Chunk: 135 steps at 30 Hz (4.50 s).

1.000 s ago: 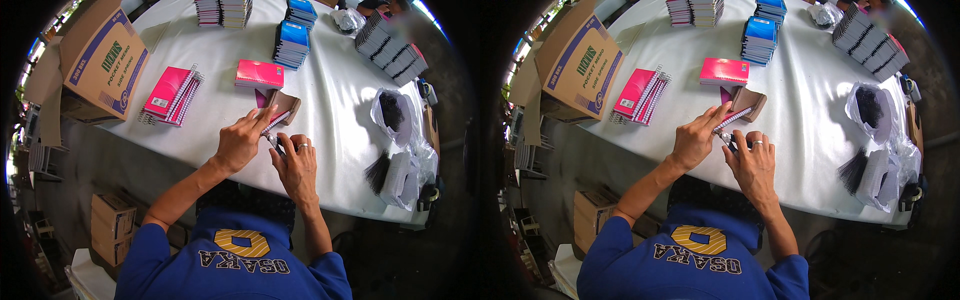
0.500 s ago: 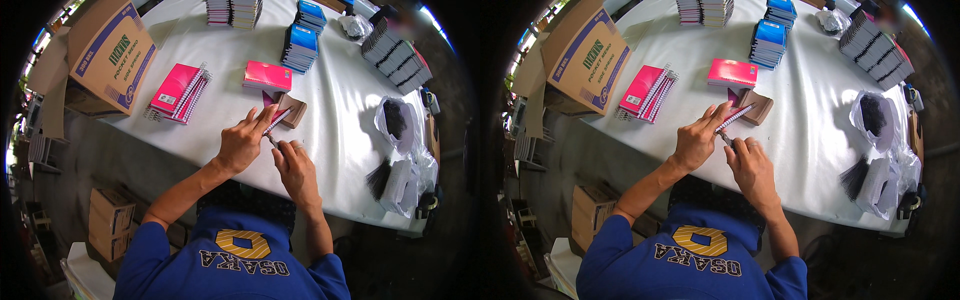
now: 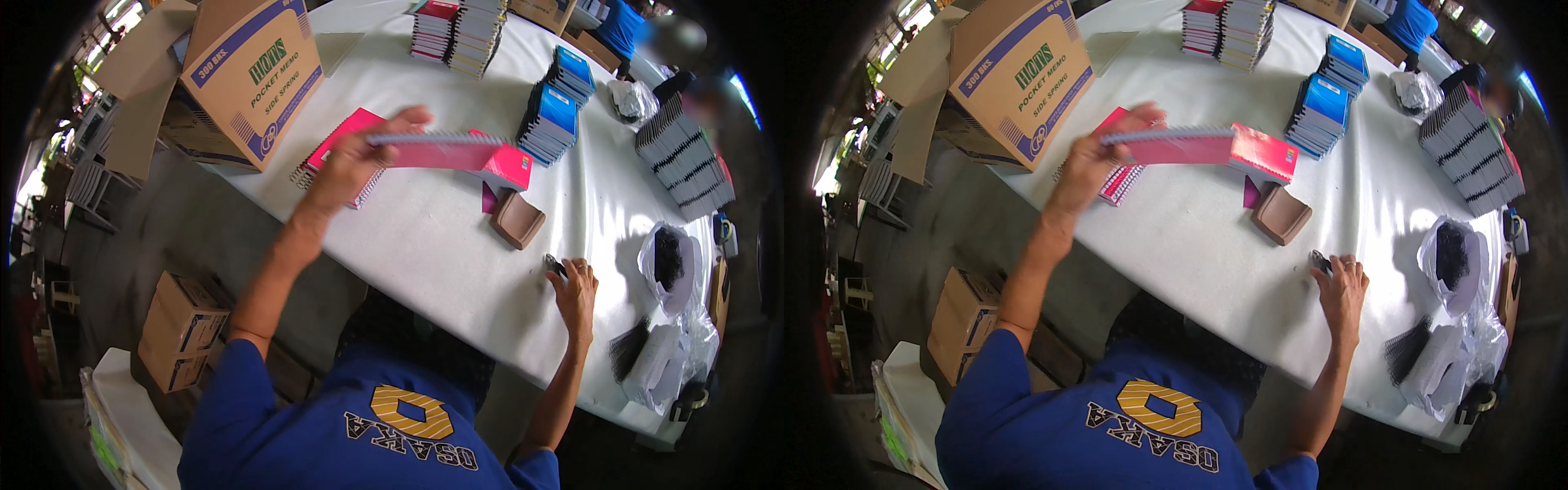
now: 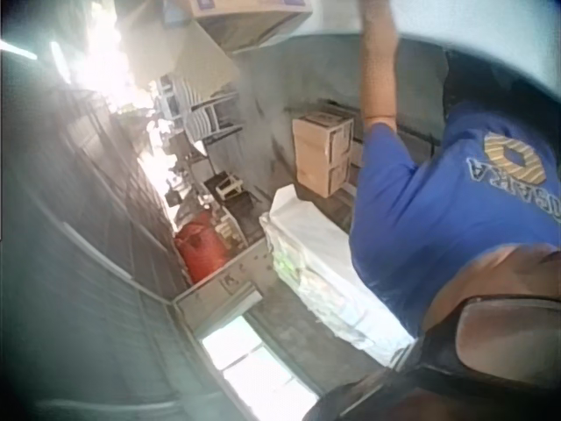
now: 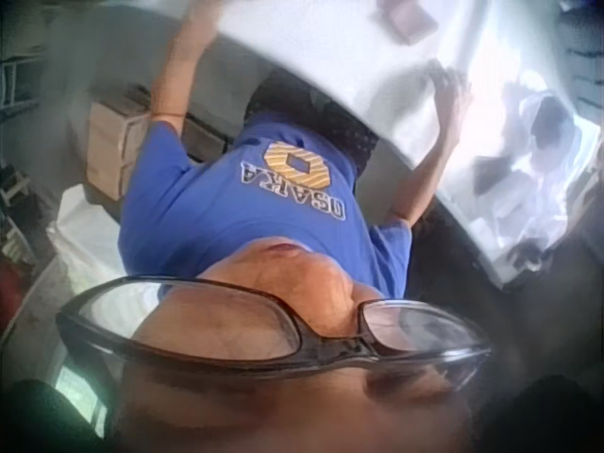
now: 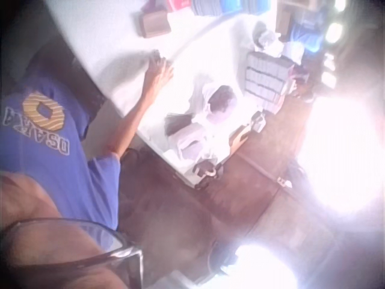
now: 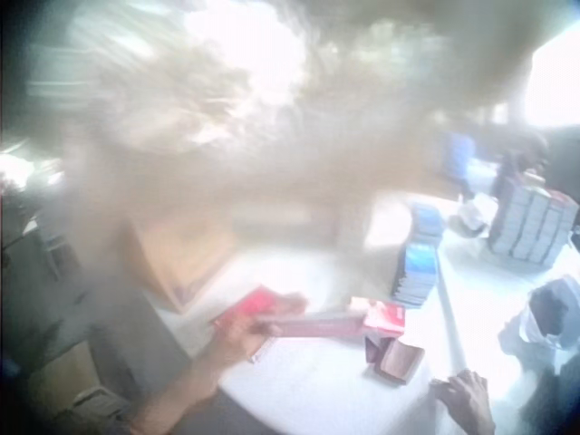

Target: The person assembles notebooks by hand, sliding a spiral spine onto the edge of a stack of paper and covers, and using pliers to secure the ends of the spine.

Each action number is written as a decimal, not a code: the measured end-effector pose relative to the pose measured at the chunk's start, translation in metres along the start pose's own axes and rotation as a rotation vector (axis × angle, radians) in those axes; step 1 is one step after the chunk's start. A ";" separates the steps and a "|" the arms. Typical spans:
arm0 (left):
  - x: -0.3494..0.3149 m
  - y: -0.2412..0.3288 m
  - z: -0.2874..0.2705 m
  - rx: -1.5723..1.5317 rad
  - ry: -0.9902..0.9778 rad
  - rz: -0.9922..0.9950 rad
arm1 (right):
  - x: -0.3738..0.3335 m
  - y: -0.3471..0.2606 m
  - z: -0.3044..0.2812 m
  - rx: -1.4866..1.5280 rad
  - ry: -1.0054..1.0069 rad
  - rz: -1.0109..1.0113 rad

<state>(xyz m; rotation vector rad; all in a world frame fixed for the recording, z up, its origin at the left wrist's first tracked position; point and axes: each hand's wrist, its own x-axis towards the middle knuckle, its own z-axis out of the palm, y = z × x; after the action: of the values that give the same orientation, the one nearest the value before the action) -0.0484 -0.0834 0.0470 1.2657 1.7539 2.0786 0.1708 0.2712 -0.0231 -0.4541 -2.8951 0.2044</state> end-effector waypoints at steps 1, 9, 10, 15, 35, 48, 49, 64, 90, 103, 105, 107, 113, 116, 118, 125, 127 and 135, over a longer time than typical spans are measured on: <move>0.002 0.007 -0.015 -0.165 -0.004 -0.063 | 0.001 0.005 0.015 -0.045 0.184 -0.136; 0.002 -0.029 -0.073 -0.658 -0.050 -0.031 | 0.095 -0.250 -0.002 1.454 0.016 -0.380; 0.002 -0.026 -0.082 -0.500 -0.001 -0.002 | 0.105 -0.268 0.001 1.356 0.127 -0.449; -0.010 -0.018 -0.137 -0.045 0.212 -0.474 | 0.114 -0.307 0.026 0.346 0.474 -0.869; 0.008 -0.048 0.047 0.678 0.292 -0.024 | 0.172 -0.076 0.054 0.502 0.274 0.477; 0.036 -0.073 0.186 -0.600 0.661 -0.213 | 0.035 -0.118 0.050 1.924 0.443 0.454; 0.029 -0.081 0.173 -0.564 0.613 -0.161 | 0.026 -0.117 0.035 1.797 0.355 0.374; -0.007 -0.037 0.132 1.013 -0.695 -0.242 | -0.047 0.235 -0.006 -0.624 0.308 0.684; -0.015 -0.051 0.136 1.164 -0.466 0.021 | 0.008 -0.041 -0.012 0.899 -0.134 -0.079; -0.013 -0.054 0.135 1.216 -0.480 0.052 | 0.021 -0.045 -0.022 0.847 -0.379 -0.225; -0.011 -0.048 0.143 1.075 -0.424 0.065 | 0.018 -0.047 -0.021 0.823 -0.141 -0.336; -0.011 -0.048 0.147 1.037 -0.474 0.051 | 0.017 -0.046 -0.021 0.743 -0.228 -0.369; -0.007 -0.046 0.149 1.048 -0.578 -0.076 | 0.005 -0.061 -0.028 0.592 -0.028 -0.363; -0.008 -0.044 0.149 1.039 -0.588 -0.077 | 0.005 -0.058 -0.031 0.446 -0.113 -0.427; -0.007 -0.041 0.146 1.012 -0.587 -0.072 | 0.013 -0.064 -0.033 0.608 -0.384 -0.195; -0.005 -0.045 0.142 1.087 -0.869 0.005 | 0.077 -0.027 0.017 0.171 0.201 -0.529; -0.006 -0.038 0.145 1.179 -0.680 -0.061 | 0.088 -0.019 0.024 0.307 -0.145 -0.448; -0.019 -0.058 0.122 1.221 -0.437 0.049 | 0.085 -0.025 -0.033 0.745 -0.856 -0.340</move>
<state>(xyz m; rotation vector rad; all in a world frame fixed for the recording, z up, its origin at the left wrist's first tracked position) 0.0221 0.0145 -0.0165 1.7545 2.7614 0.4468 0.0912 0.2778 0.0282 0.3499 -3.2086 1.6791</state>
